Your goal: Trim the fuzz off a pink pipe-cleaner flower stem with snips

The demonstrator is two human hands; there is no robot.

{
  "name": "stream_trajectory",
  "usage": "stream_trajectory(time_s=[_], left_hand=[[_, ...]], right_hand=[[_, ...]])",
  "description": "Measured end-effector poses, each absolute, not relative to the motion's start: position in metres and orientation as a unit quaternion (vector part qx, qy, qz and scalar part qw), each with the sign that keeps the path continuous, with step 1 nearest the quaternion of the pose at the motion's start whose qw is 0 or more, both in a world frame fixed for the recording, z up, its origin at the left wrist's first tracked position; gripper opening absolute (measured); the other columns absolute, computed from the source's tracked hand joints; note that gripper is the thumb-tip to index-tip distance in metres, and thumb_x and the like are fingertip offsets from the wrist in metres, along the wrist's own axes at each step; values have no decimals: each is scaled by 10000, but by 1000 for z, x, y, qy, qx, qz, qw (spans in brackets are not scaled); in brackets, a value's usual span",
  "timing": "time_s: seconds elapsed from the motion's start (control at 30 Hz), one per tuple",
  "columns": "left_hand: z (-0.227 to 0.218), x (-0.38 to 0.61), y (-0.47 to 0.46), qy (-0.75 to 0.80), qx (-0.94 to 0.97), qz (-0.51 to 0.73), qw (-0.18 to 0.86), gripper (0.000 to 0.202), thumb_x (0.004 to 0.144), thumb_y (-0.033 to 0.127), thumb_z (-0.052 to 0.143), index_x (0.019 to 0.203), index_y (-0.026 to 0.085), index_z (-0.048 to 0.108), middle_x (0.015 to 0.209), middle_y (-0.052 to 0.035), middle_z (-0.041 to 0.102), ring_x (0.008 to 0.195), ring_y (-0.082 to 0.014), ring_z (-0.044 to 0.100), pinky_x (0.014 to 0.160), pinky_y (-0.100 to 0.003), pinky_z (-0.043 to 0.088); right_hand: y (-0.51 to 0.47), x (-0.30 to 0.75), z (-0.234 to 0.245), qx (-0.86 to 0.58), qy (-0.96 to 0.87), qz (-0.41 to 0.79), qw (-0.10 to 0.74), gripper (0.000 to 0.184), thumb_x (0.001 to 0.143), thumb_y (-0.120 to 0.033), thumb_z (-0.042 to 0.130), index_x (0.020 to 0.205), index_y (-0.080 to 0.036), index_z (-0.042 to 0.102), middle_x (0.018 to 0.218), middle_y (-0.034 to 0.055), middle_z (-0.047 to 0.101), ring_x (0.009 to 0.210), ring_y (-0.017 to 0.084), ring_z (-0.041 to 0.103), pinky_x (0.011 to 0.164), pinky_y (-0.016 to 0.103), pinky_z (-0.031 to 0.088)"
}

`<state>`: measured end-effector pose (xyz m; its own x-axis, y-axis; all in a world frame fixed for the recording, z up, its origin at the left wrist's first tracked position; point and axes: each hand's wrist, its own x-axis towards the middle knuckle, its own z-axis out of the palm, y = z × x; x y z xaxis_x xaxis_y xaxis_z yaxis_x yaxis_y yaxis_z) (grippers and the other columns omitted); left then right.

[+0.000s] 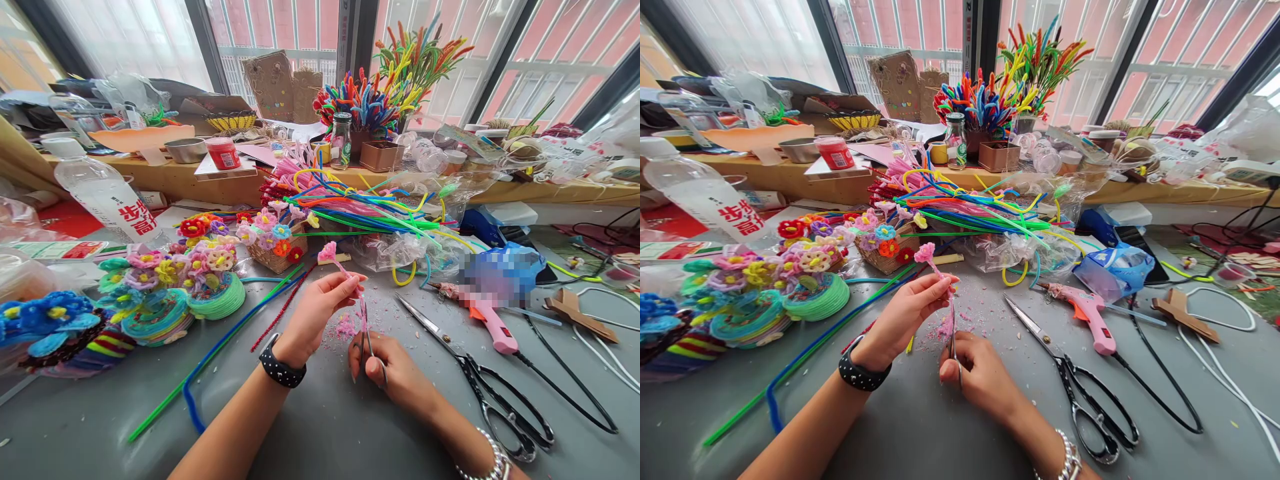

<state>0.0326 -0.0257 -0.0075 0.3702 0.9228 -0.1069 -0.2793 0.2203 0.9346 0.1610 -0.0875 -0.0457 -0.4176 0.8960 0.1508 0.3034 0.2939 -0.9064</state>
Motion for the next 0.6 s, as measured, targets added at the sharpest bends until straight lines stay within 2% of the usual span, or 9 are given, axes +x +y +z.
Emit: stream_trajectory(time_s=[0.3,0.4,0.6], left_hand=[[-6,33,-25,366,468,421,685,130,688,297,617,755,199,669,773,5,583,718,-90,498,672,-201,366],[-7,33,-24,365,466,427,683,142,692,305,613,763,196,670,773,2,582,713,-88,493,668,-200,363],[-6,32,-24,371,466,434,676,151,696,309,608,778,197,667,774,3,585,705,-86,488,659,-198,363]], right_hand=[[-90,162,-46,-416,-702,429,386,639,723,-698,237,498,-159,498,564,10,484,577,128,452,562,243,337],[-90,163,-47,-447,-688,424,382,621,719,-685,295,449,-161,490,522,3,468,540,120,446,540,238,329],[-89,162,-46,-479,-682,412,369,632,713,-689,305,405,-162,471,486,-3,445,508,114,436,520,234,317]])
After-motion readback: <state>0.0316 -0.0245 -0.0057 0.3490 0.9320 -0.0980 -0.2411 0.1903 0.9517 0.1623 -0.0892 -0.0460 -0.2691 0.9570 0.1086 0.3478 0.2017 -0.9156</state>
